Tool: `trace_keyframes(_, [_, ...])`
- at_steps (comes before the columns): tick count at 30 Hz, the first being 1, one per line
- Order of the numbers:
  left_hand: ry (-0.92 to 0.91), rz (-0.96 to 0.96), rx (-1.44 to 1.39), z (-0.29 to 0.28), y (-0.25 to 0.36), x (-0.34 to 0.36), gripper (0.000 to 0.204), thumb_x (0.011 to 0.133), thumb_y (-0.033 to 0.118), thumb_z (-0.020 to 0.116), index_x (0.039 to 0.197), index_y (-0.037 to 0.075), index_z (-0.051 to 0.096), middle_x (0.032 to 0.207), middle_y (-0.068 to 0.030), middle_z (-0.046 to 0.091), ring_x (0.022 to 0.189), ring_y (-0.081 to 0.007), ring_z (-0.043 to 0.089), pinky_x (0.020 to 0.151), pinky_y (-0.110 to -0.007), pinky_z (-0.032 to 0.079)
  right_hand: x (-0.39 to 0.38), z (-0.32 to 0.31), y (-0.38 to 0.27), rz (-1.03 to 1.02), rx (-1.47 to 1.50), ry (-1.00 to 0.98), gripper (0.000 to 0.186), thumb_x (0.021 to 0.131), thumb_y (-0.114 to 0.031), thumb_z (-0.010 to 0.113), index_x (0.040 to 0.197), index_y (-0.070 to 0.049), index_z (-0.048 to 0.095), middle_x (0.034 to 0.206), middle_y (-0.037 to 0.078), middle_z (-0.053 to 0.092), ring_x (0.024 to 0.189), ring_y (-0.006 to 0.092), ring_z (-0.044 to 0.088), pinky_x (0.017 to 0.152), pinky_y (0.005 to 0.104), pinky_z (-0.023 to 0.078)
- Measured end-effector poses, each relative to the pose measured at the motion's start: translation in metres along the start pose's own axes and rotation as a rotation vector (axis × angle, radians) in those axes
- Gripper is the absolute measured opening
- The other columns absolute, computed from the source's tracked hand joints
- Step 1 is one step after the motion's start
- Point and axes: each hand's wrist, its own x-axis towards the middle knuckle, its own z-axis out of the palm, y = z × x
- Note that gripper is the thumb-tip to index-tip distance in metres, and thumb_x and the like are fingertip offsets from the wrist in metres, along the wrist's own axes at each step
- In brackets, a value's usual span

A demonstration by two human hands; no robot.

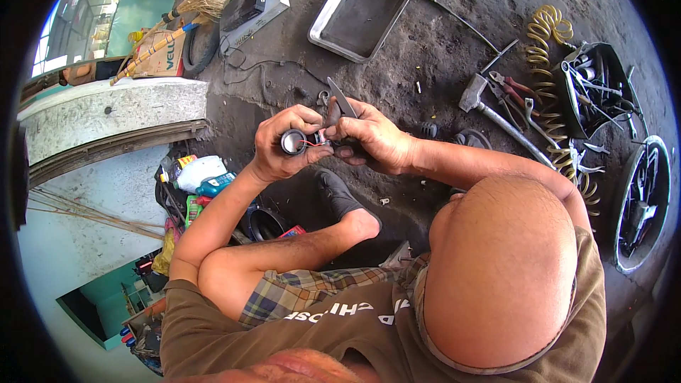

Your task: The person sits on the floor and uses a knife to scrape the inside of a black cylindrical object. They then use pliers to pull and adjust wires inside the cylinder. The person continues to manipulate the wires and the cylinder throughout the clip.

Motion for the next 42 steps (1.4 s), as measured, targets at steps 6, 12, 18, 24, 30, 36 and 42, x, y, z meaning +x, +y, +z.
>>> trace_keyframes(6, [-0.017,-0.004,-0.023,0.0,-0.002,-0.001,0.039,0.074,0.018,0.097,0.095,0.004,0.066,0.095,-0.0132,0.074,0.082,-0.0275,0.074,0.073,-0.035,0.057,0.0,-0.001,0.0,0.039,0.051,-0.005,0.02,0.095,-0.012,0.068,0.109,-0.015,0.053,0.089,0.0,0.055,0.066,0.0089,0.05,0.049,0.0242,0.033])
trace_keyframes(12, [-0.024,-0.025,0.0,-0.002,-0.006,-0.005,0.042,0.076,0.023,0.098,0.095,0.003,0.066,0.095,-0.0138,0.075,0.086,-0.0255,0.075,0.076,-0.036,0.058,0.0,0.0,-0.004,0.083,0.003,0.015,0.018,0.098,-0.019,0.069,0.107,-0.014,0.054,0.09,0.001,0.058,0.067,0.009,0.051,0.05,0.0239,0.035])
trace_keyframes(18, [0.092,-0.344,-0.267,-0.003,-0.001,-0.012,0.047,0.075,0.029,0.099,0.098,0.001,0.068,0.105,-0.0124,0.075,0.094,-0.0167,0.07,0.084,-0.032,0.056,-0.002,-0.008,-0.007,-0.247,-0.411,-0.037,0.029,0.102,-0.024,0.072,0.121,-0.006,0.061,0.098,0.001,0.067,0.066,0.0066,0.054,0.051,0.0231,0.04])
trace_keyframes(24, [0.146,-0.565,-0.443,0.0,0.005,-0.016,0.05,0.071,0.029,0.101,0.099,0.002,0.069,0.105,-0.0078,0.072,0.092,-0.0129,0.069,0.08,-0.028,0.056,0.001,-0.007,-0.004,-0.405,-0.597,-0.05,0.038,0.094,-0.012,0.08,0.127,-0.003,0.064,0.101,0.0,0.072,0.088,0.0072,0.064,0.081,0.0277,0.055])
trace_keyframes(30, [0.123,-0.448,-0.309,0.003,-0.001,-0.018,0.047,0.073,0.026,0.1,0.098,0.002,0.068,0.101,-0.0069,0.074,0.085,-0.0113,0.069,0.073,-0.027,0.057,0.002,-0.006,-0.007,-0.515,-0.809,-0.019,0.033,0.088,-0.007,0.075,0.119,0.0,0.066,0.091,0.009,0.074,0.084,0.0106,0.067,0.08,0.0342,0.057])
trace_keyframes(36, [0.067,-0.465,-0.279,0.003,-0.001,-0.02,0.045,0.076,0.025,0.1,0.096,0.002,0.068,0.1,-0.0082,0.075,0.087,-0.0106,0.069,0.075,-0.027,0.056,0.0,-0.007,-0.01,-0.638,-1.029,-0.028,0.031,0.083,-0.009,0.073,0.11,0.001,0.063,0.087,0.02,0.071,0.08,0.0352,0.075,0.076,0.0408,0.058])
trace_keyframes(42, [0.054,-0.421,-0.169,0.004,0.002,-0.016,0.041,0.081,0.026,0.097,0.095,0.001,0.067,0.098,-0.0085,0.076,0.087,-0.0117,0.069,0.078,-0.028,0.056,-0.001,-0.003,-0.009,-0.741,-1.196,-0.022,0.039,0.081,-0.008,0.074,0.115,0.002,0.059,0.092,0.022,0.07,0.088,0.0456,0.071,0.078,0.0478,0.058])
